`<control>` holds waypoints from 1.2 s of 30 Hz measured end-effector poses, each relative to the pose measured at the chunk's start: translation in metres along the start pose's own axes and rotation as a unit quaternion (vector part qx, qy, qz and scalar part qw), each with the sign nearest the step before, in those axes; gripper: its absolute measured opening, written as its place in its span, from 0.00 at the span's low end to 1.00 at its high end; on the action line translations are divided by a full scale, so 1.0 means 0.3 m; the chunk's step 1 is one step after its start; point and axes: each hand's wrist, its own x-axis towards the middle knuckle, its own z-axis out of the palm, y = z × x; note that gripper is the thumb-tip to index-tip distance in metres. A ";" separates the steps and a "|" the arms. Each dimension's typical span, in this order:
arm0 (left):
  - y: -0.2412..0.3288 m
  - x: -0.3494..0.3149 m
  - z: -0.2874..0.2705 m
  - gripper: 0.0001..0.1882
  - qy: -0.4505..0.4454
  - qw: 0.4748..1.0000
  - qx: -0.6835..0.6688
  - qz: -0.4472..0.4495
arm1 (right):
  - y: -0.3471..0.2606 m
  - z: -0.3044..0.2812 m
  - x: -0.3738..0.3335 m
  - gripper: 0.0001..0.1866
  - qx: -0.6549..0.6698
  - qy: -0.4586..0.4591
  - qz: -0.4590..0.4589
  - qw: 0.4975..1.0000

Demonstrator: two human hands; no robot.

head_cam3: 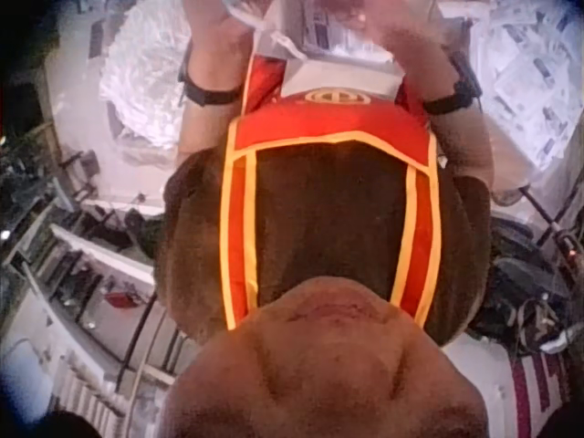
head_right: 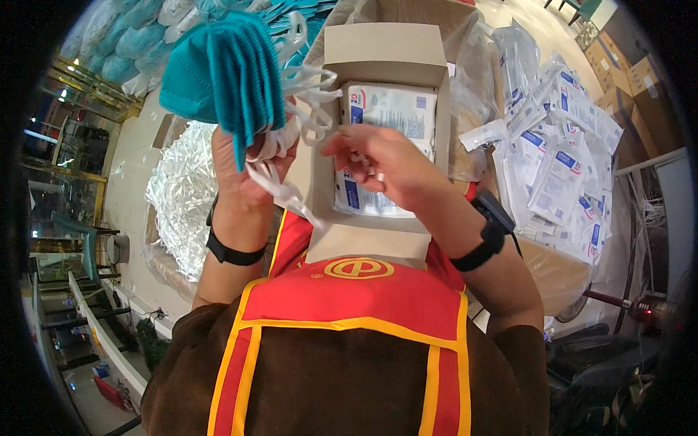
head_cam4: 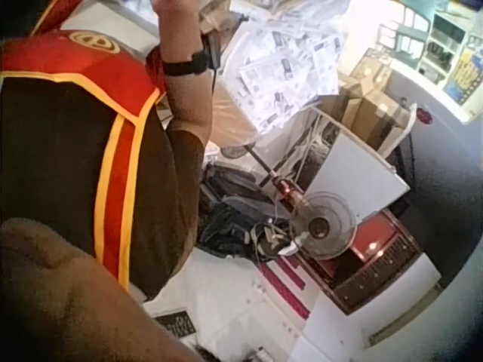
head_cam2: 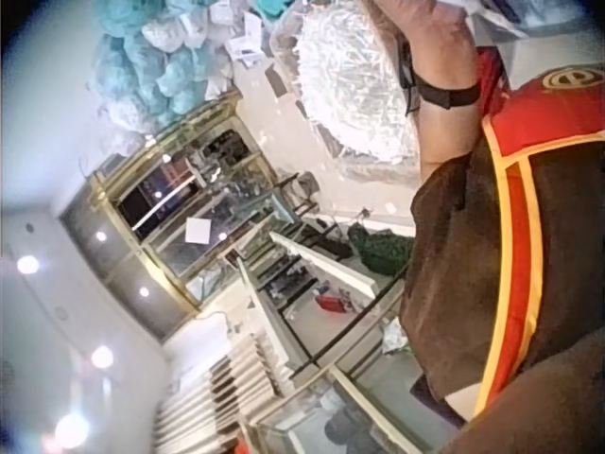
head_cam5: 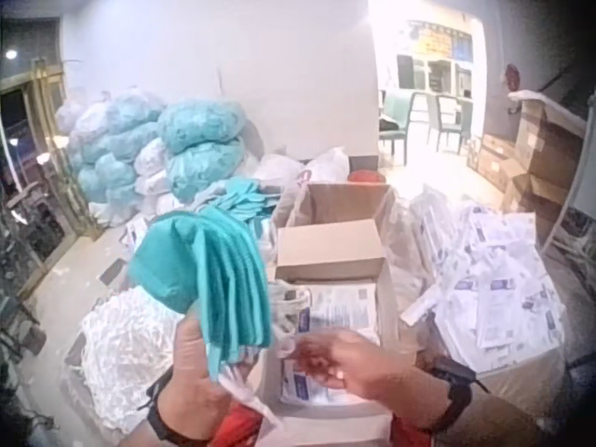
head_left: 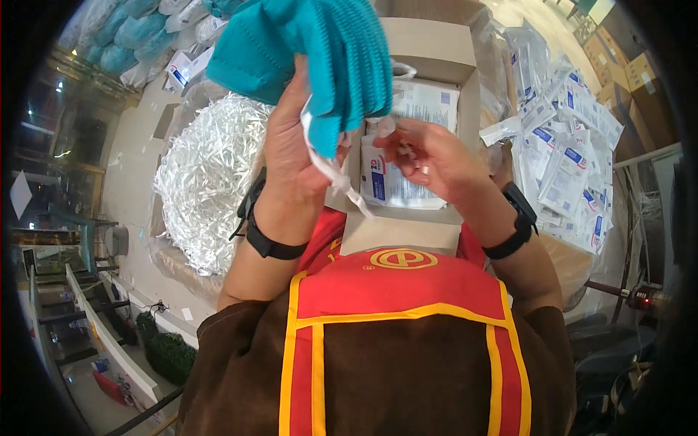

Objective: Packaging teal-colored masks into boxes and individual plastic pouches.

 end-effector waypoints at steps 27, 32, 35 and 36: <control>-0.043 0.117 0.040 0.15 0.090 0.889 0.288 0.345 | 0.075 0.027 -0.039 0.09 0.075 -0.069 0.066 0.993; -0.074 0.045 0.057 0.20 0.076 0.766 0.526 0.362 | 0.080 0.061 -0.033 0.13 0.085 -0.035 0.061 0.994; -0.080 0.070 0.058 0.20 0.058 0.775 0.501 0.381 | 0.090 0.055 -0.035 0.16 0.104 -0.097 0.045 0.989; -0.077 0.075 0.059 0.18 0.061 0.759 0.523 0.383 | 0.078 0.056 -0.044 0.16 0.072 -0.097 0.073 0.990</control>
